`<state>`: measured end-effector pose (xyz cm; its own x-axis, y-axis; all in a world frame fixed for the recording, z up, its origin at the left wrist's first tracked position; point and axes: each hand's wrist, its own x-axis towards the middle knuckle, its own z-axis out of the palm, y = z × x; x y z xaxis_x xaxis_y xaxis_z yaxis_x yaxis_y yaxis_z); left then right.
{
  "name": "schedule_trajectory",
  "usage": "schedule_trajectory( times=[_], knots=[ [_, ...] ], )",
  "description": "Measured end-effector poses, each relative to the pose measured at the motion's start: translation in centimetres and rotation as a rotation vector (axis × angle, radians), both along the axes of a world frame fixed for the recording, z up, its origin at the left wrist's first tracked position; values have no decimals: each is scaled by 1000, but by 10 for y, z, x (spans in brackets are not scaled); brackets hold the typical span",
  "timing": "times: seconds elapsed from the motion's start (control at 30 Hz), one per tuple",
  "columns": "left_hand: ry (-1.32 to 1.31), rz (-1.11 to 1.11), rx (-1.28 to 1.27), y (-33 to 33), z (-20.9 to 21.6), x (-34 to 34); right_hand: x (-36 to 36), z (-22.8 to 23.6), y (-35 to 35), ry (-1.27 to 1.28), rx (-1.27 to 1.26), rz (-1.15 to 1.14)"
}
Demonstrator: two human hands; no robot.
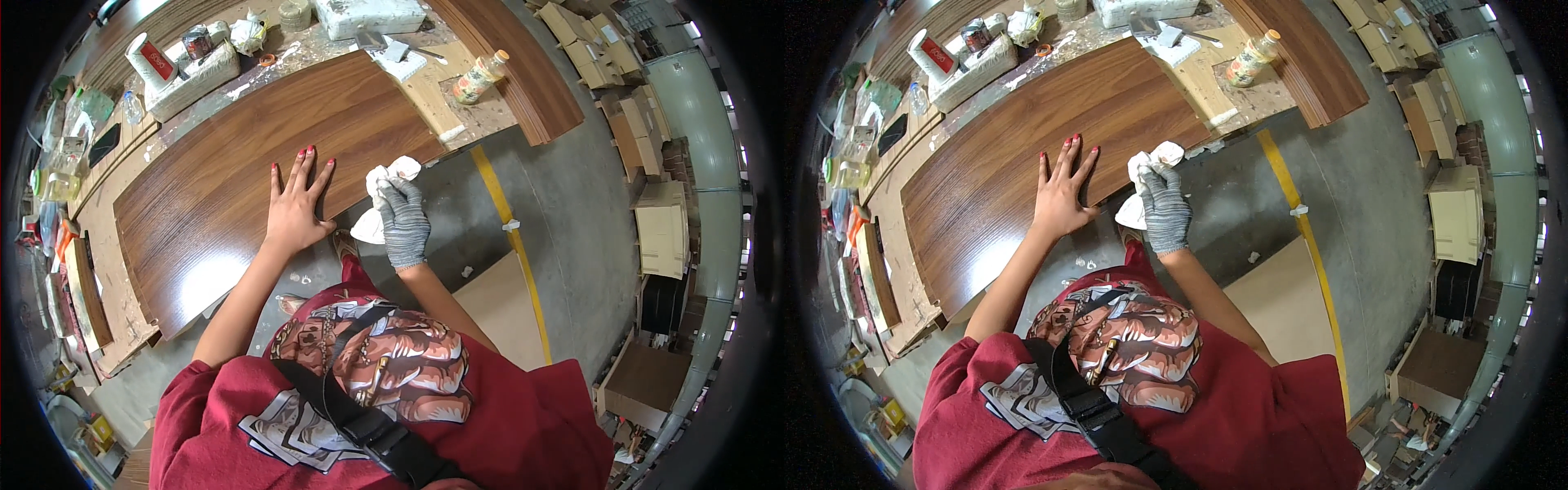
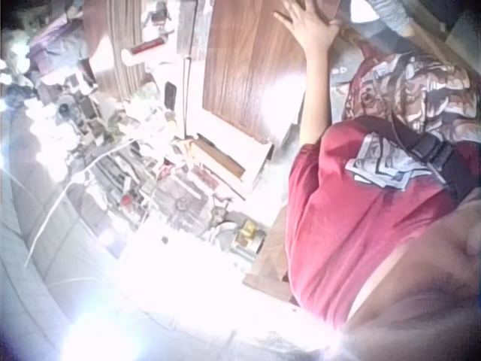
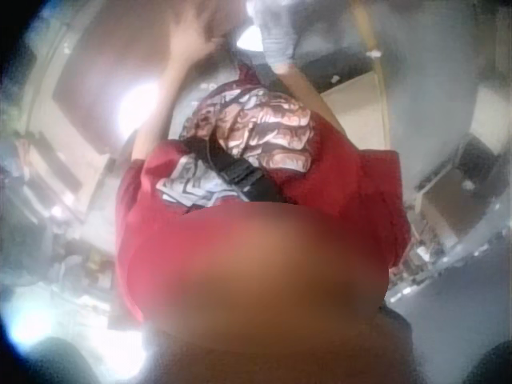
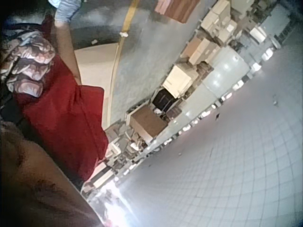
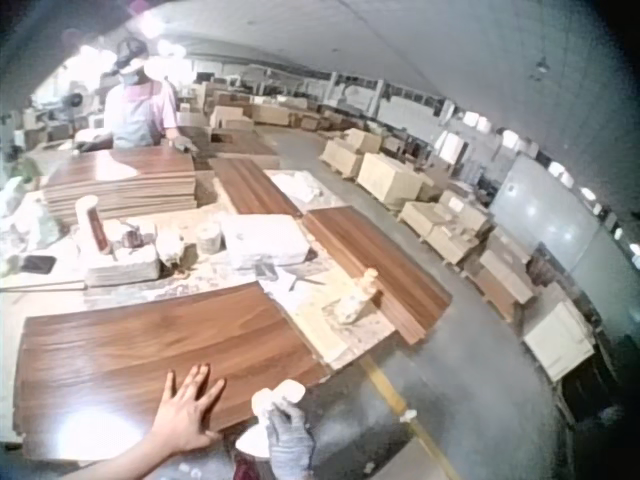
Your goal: The person wipes a wood panel with a white cloth, turning the panel over to clean both sides and the edges.
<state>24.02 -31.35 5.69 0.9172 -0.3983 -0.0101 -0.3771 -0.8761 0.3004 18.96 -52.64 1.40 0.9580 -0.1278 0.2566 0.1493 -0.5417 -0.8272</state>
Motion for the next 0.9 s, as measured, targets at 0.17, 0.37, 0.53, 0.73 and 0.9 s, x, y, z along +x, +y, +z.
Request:
schedule_trajectory(
  times=[0.17,0.37,0.53,0.73,0.9],
  knots=[
    [16,8,-17,-1,3,1,16,-6,-10,-120,-442,-155],
    [35,-10,-30,-3,8,4,60,-29,-68,-165,-121,-294],
    [41,-13,-45,-5,10,4,90,-22,-117,-35,-207,-376],
    [33,-1,-56,-4,11,5,75,-20,-91,-151,-431,-210],
    [41,-4,-44,-3,10,4,83,-5,-96,14,-263,-305]
  ],
)
